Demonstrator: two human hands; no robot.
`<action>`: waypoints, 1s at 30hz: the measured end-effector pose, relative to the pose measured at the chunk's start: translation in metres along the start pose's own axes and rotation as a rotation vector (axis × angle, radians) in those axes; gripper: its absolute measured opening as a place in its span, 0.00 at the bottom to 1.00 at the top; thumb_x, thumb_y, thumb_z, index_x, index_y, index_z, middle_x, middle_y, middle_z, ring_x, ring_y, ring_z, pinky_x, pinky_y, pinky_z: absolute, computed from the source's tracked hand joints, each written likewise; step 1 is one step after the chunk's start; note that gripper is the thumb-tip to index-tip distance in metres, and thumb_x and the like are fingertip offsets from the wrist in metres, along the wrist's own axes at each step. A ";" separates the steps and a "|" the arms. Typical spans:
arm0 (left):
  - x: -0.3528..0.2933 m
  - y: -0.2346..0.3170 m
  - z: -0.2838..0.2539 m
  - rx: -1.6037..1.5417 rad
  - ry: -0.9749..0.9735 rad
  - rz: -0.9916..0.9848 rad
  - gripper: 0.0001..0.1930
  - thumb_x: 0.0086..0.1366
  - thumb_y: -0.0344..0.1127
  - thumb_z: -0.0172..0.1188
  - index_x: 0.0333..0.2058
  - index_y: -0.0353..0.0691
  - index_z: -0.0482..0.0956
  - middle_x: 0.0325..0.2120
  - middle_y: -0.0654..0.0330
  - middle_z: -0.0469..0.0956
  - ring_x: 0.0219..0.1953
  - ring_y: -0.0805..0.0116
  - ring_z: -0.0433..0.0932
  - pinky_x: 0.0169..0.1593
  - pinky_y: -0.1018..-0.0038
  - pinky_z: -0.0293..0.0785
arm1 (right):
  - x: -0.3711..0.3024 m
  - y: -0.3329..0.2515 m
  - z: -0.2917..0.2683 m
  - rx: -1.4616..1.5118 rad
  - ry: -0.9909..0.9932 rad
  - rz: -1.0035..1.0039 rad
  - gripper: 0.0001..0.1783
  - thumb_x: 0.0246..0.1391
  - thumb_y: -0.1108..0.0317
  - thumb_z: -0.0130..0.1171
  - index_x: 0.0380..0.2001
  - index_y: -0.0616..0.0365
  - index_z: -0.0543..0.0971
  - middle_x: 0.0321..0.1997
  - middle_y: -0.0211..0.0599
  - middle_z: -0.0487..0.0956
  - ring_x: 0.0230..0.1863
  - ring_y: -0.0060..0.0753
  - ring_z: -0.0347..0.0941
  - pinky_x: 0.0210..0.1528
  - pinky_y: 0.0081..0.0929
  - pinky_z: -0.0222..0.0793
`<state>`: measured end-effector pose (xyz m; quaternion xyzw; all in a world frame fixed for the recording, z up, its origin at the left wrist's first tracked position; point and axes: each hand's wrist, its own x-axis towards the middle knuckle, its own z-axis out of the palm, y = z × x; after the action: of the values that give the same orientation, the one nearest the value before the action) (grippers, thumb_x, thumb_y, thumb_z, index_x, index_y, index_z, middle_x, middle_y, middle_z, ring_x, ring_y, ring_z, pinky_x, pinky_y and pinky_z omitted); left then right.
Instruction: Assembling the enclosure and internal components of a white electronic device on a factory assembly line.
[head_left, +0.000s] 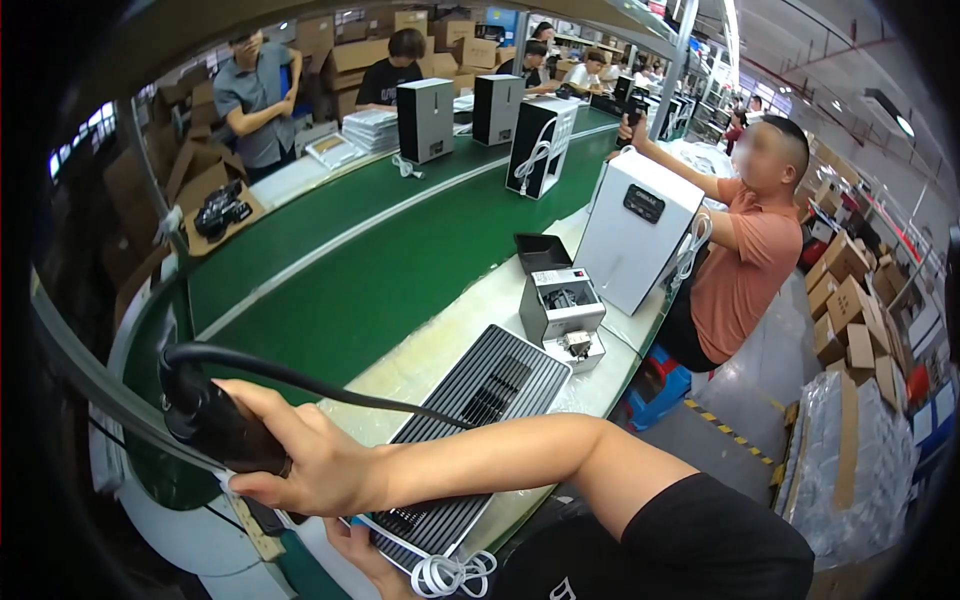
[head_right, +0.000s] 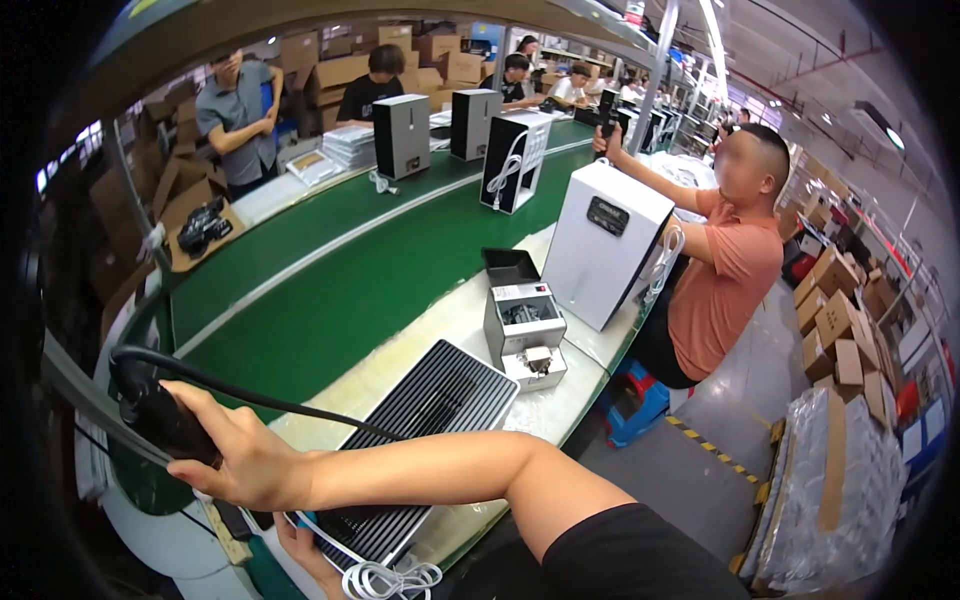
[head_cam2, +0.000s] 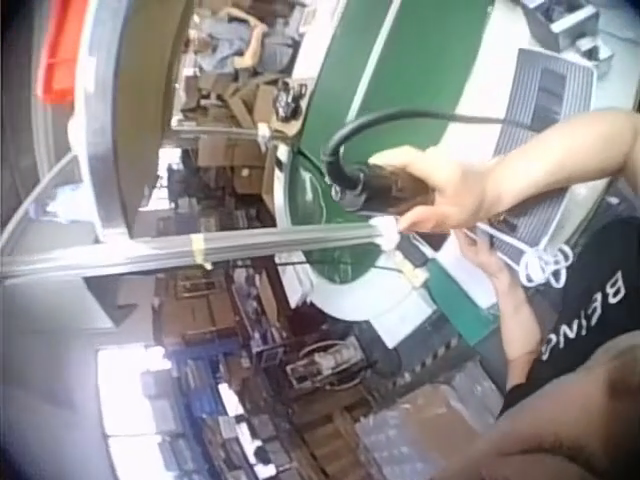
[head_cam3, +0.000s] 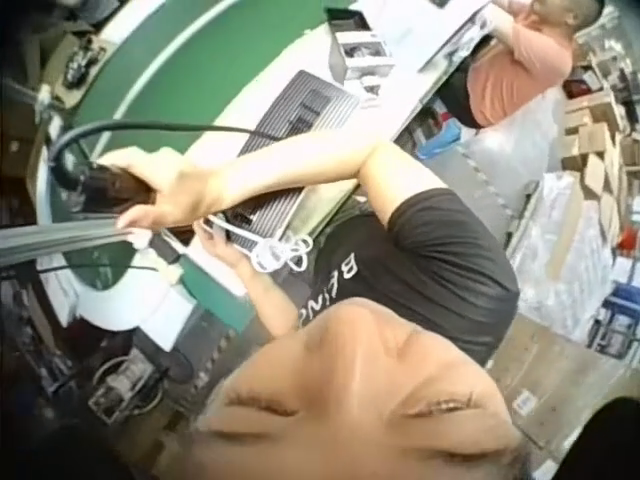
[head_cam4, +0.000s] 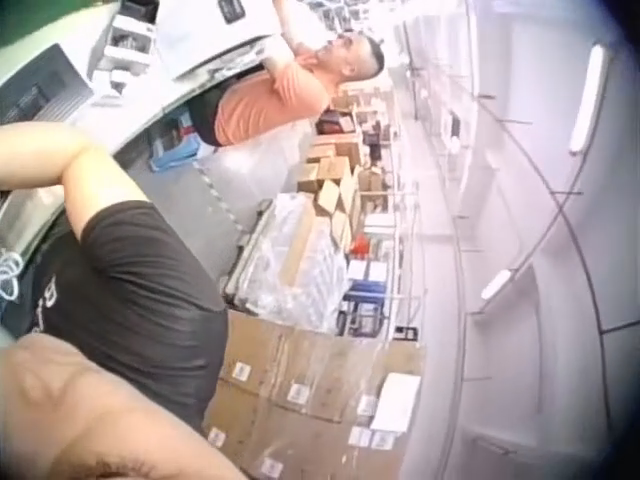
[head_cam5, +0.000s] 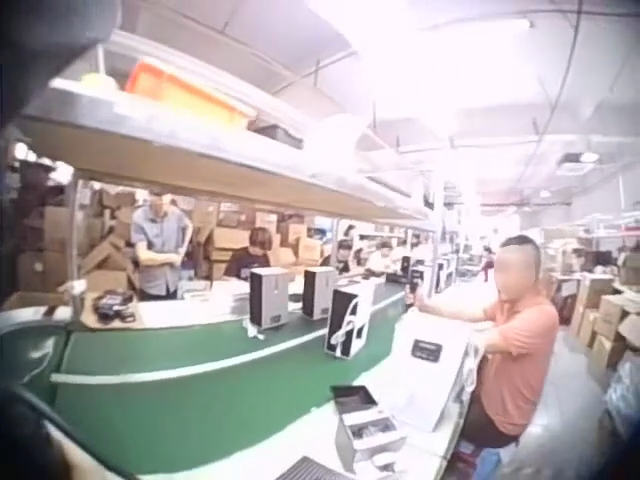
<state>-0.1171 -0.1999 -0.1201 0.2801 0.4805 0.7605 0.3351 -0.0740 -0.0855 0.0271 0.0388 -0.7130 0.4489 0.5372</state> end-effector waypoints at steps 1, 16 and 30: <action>0.001 -0.004 -0.001 0.003 -0.021 0.010 0.39 0.50 0.44 0.60 0.57 0.25 0.62 0.50 0.51 0.71 0.51 0.63 0.72 0.56 0.72 0.65 | 0.000 -0.003 -0.004 0.056 -0.034 0.084 0.44 0.55 0.55 0.61 0.63 0.68 0.51 0.45 0.49 0.76 0.41 0.35 0.75 0.47 0.26 0.69; 0.003 -0.020 -0.030 0.104 -0.043 0.096 0.25 0.54 0.39 0.53 0.50 0.30 0.68 0.43 0.53 0.74 0.45 0.65 0.73 0.52 0.73 0.66 | 0.026 -0.043 -0.043 0.086 0.197 0.022 0.38 0.56 0.58 0.60 0.61 0.65 0.54 0.43 0.48 0.76 0.37 0.32 0.74 0.44 0.25 0.69; -0.001 0.008 0.006 0.268 0.153 0.100 0.23 0.59 0.40 0.50 0.49 0.29 0.68 0.43 0.50 0.75 0.46 0.61 0.75 0.55 0.70 0.66 | -0.131 -0.081 -0.320 -0.744 0.657 -0.125 0.31 0.62 0.47 0.48 0.54 0.61 0.54 0.43 0.48 0.72 0.19 0.24 0.69 0.22 0.19 0.66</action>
<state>-0.1137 -0.1996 -0.1104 0.2872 0.5873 0.7244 0.2189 0.2584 0.0286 -0.0235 -0.2561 -0.6144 0.1196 0.7366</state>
